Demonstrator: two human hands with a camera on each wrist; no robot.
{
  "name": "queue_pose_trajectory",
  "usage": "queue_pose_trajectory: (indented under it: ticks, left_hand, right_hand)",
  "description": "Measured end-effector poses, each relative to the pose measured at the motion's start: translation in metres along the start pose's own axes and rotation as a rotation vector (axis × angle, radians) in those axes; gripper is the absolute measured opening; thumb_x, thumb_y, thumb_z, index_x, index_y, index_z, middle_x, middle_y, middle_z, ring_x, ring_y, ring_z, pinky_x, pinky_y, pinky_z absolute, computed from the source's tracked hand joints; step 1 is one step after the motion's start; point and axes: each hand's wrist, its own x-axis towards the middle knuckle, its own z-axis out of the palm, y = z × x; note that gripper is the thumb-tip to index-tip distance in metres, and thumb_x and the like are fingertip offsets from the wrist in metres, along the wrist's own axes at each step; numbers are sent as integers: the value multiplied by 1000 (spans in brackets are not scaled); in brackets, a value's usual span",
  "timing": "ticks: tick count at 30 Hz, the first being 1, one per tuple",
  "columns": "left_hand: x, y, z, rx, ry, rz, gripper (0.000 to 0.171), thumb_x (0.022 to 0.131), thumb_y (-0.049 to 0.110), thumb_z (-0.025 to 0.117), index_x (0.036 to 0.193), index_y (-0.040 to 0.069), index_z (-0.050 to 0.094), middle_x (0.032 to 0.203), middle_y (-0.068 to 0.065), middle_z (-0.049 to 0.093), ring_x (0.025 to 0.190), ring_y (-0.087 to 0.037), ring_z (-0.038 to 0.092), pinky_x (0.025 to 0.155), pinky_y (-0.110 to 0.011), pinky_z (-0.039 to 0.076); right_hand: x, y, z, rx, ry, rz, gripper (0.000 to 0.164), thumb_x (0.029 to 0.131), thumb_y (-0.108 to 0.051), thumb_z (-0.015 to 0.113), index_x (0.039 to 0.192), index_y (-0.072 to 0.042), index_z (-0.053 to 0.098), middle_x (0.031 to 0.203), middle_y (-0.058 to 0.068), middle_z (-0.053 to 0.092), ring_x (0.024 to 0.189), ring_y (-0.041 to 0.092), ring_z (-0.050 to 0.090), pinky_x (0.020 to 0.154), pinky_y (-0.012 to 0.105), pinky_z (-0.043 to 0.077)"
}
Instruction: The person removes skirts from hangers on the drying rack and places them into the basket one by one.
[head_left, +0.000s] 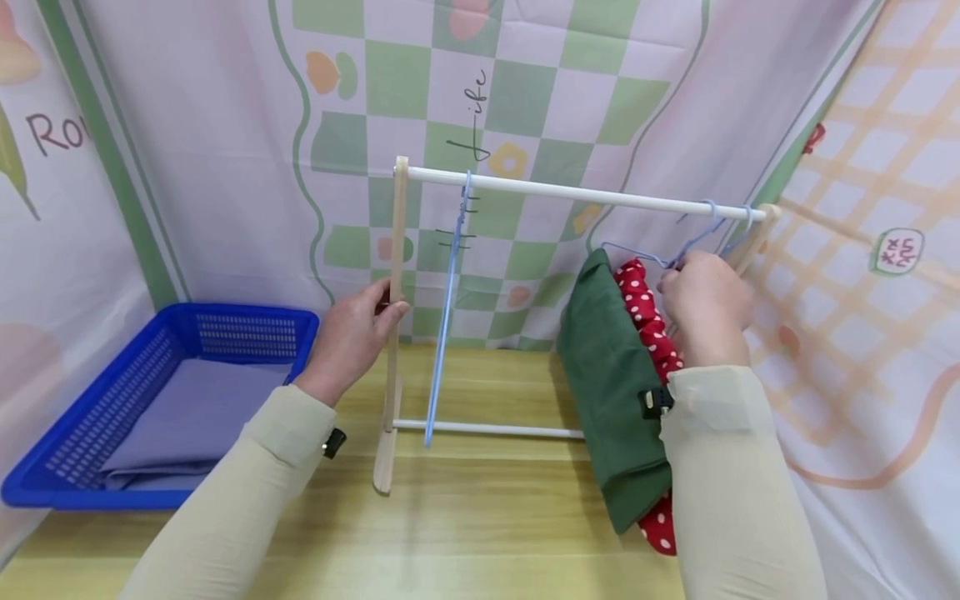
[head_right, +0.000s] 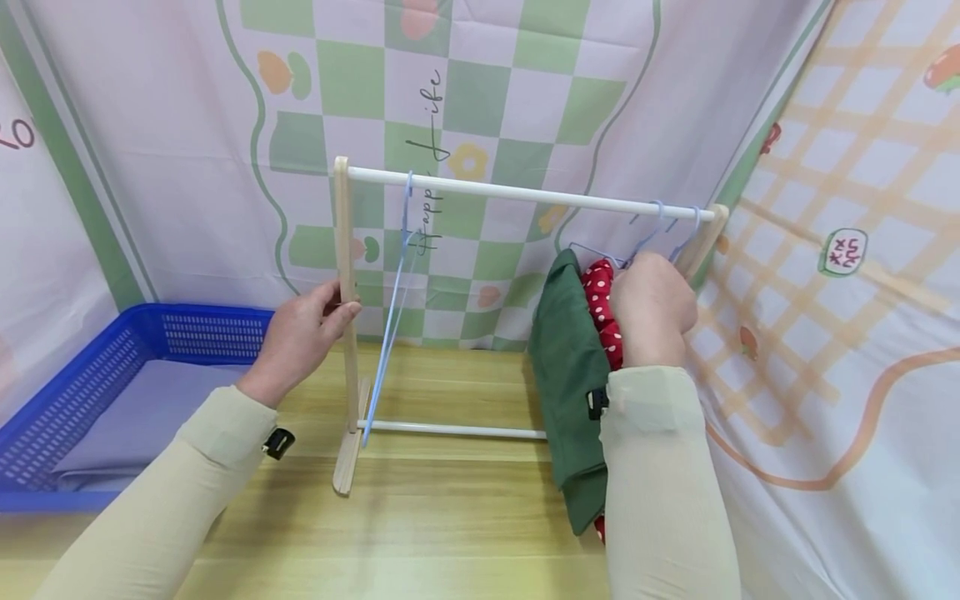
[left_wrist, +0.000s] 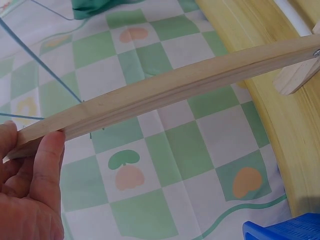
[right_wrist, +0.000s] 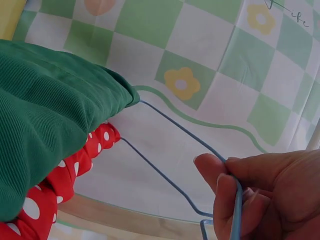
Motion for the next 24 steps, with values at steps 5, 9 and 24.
queue_pose_trajectory:
  ticks: [5, 9, 24]
  left_hand:
    - [0, 1, 0, -5, 1, 1, 36, 109, 34, 57, 136, 11, 63, 117, -10, 73, 100, -27, 71, 83, -46, 61]
    - [0, 0, 1, -5, 8, 9, 35, 109, 32, 58, 135, 10, 63, 117, -11, 73, 100, -28, 71, 82, -46, 61]
    - [-11, 10, 6, 2, 28, -3, 36, 109, 32, 57, 136, 9, 63, 115, -11, 73, 98, -27, 71, 81, -45, 61]
  right_hand:
    - [-1, -3, 0, 30, -3, -33, 38, 106, -28, 44, 121, 0, 66, 127, 30, 63, 103, 46, 54, 84, 62, 47]
    - [-3, -5, 1, 56, -4, -31, 40, 107, -29, 44, 126, 0, 64, 130, 31, 62, 107, 48, 55, 82, 63, 48]
    - [-6, -1, 0, 131, -22, -125, 37, 106, -31, 48, 123, -2, 64, 122, 27, 65, 101, 44, 60, 79, 58, 48]
